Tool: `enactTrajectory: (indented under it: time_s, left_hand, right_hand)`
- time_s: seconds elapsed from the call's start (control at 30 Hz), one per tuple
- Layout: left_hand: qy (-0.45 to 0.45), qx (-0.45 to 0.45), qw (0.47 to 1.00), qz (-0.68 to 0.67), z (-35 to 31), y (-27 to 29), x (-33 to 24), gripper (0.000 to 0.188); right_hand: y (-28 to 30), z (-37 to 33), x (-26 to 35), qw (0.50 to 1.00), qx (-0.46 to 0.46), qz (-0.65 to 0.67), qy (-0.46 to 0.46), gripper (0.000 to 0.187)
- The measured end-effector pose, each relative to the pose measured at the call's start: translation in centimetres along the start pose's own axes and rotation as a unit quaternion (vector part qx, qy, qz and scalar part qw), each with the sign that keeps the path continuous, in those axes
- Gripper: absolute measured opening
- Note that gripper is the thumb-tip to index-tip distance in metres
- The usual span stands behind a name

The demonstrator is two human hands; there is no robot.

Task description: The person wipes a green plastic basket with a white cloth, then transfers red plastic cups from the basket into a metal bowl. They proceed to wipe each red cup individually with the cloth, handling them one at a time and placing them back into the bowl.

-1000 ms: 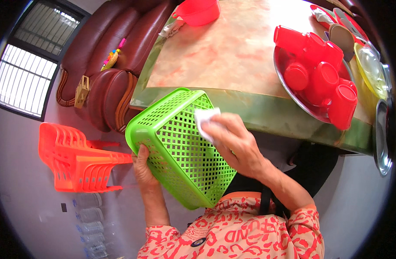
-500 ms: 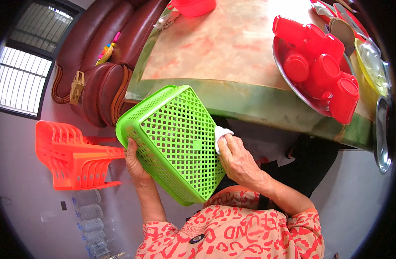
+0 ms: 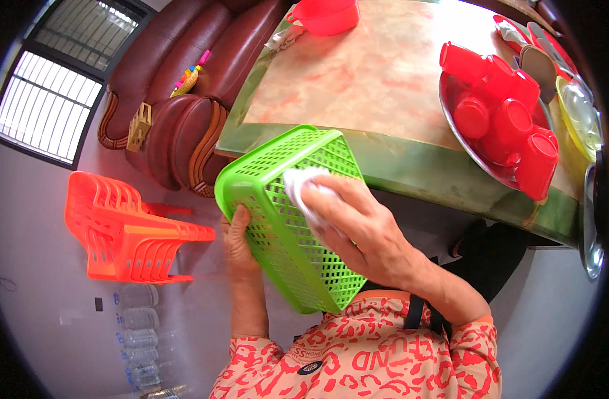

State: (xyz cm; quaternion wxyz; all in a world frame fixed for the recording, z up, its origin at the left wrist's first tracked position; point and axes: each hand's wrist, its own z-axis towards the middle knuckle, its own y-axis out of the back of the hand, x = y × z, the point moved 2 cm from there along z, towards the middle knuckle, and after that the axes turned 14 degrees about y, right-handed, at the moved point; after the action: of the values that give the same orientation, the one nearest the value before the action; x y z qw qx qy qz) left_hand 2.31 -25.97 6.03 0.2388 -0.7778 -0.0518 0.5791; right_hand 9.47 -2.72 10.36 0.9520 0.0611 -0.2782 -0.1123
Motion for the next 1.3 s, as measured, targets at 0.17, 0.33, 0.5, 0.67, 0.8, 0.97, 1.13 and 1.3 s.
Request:
enactTrajectory:
  time_s: [0.17, 0.33, 0.5, 0.67, 0.8, 0.97, 1.13, 1.3]
  left_hand:
    - [-0.051, 0.007, 0.999, -0.007, -0.2, -3.0, -0.4, 0.036]
    - [-0.039, -0.048, 0.995, -0.074, -0.1, -2.8, -0.6, 0.027]
    - [-0.043, -0.110, 0.987, -0.109, -1.3, -3.9, -3.7, 0.024]
    - [-0.161, -0.101, 0.982, -0.001, -0.7, -9.4, -6.3, 0.023]
    - [-0.190, -0.114, 0.969, 0.110, 3.6, -13.6, -4.6, 0.026]
    - [-0.119, -0.031, 0.986, 0.109, 8.9, -19.7, -2.0, 0.024]
    - [-0.147, 0.061, 0.955, 0.249, 13.6, -22.8, 0.7, 0.040]
    - [-0.315, -0.093, 0.813, 0.481, 11.6, -17.0, -1.1, 0.046]
  right_hand:
    - [-2.2, -0.3, 0.1, 0.990, 0.045, -0.117, 0.070, 0.050]
    - [-2.1, -4.2, 1.9, 0.987, 0.098, -0.124, 0.000, 0.045]
    - [-0.3, -8.0, 2.5, 0.989, 0.110, -0.092, -0.042, 0.039]
    - [2.0, -6.7, 3.6, 0.990, 0.052, -0.129, -0.035, 0.045]
    - [1.3, -4.6, 2.3, 0.948, 0.065, -0.302, -0.078, 0.076]
    - [2.7, -3.1, 1.0, 0.908, 0.087, -0.389, -0.131, 0.066]
    - [4.0, -3.5, -4.1, 0.897, 0.055, -0.391, -0.197, 0.027]
    - [7.4, -4.7, -9.5, 0.908, 0.002, -0.256, -0.332, 0.026]
